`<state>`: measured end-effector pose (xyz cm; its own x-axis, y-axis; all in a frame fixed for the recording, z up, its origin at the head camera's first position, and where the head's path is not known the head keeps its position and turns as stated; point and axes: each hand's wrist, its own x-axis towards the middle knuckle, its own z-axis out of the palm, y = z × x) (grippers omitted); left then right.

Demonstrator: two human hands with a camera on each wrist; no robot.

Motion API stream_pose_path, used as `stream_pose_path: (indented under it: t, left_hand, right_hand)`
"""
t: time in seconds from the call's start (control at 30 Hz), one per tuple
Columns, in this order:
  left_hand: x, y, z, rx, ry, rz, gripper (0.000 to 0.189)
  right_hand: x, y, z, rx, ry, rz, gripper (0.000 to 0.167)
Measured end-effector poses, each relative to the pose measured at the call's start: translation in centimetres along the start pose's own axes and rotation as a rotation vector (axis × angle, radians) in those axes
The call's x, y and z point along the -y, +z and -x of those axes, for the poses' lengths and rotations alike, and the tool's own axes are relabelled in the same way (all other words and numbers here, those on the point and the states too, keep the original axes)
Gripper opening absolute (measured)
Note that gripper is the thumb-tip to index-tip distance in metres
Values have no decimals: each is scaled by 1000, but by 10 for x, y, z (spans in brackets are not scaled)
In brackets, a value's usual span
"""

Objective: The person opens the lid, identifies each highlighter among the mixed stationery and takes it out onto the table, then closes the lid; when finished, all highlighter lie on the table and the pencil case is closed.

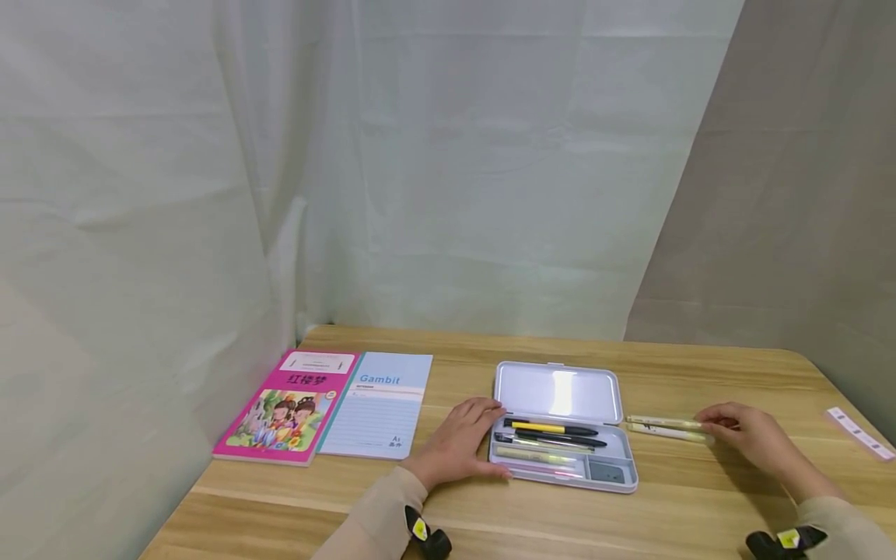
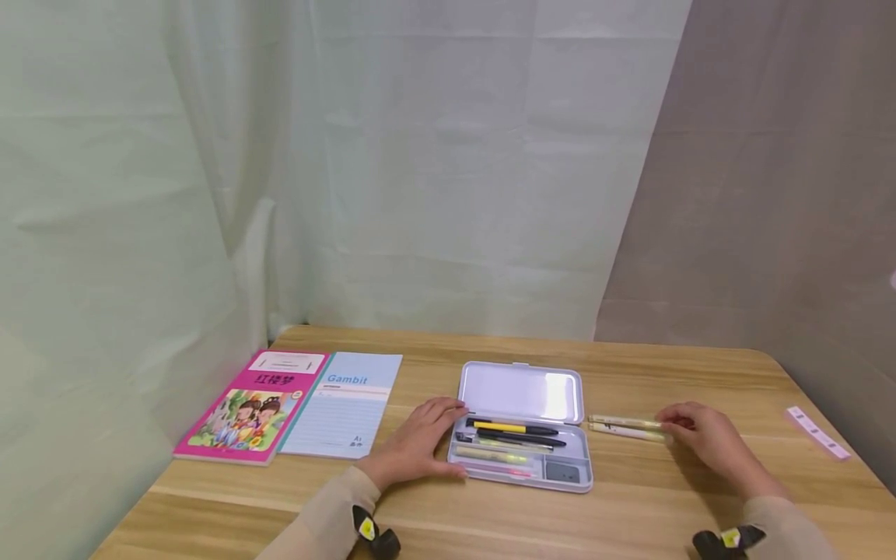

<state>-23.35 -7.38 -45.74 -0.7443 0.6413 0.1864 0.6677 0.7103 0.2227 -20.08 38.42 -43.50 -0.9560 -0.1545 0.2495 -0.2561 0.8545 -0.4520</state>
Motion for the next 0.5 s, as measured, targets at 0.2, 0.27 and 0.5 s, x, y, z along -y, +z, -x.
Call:
stream_pose_path:
  t: [0.2, 0.27, 0.5]
  left_hand:
    - [0, 1, 0, -10, 9, -10, 95]
    - [1, 1, 0, -11, 10, -14, 95]
    - [1, 1, 0, -2, 4, -9, 95]
  right_hand:
    - [-3, 2, -2, 0, 4, -11, 8]
    - [-4, 3, -3, 4, 5, -8, 8]
    - [-6, 1, -5, 45, 5, -24, 7]
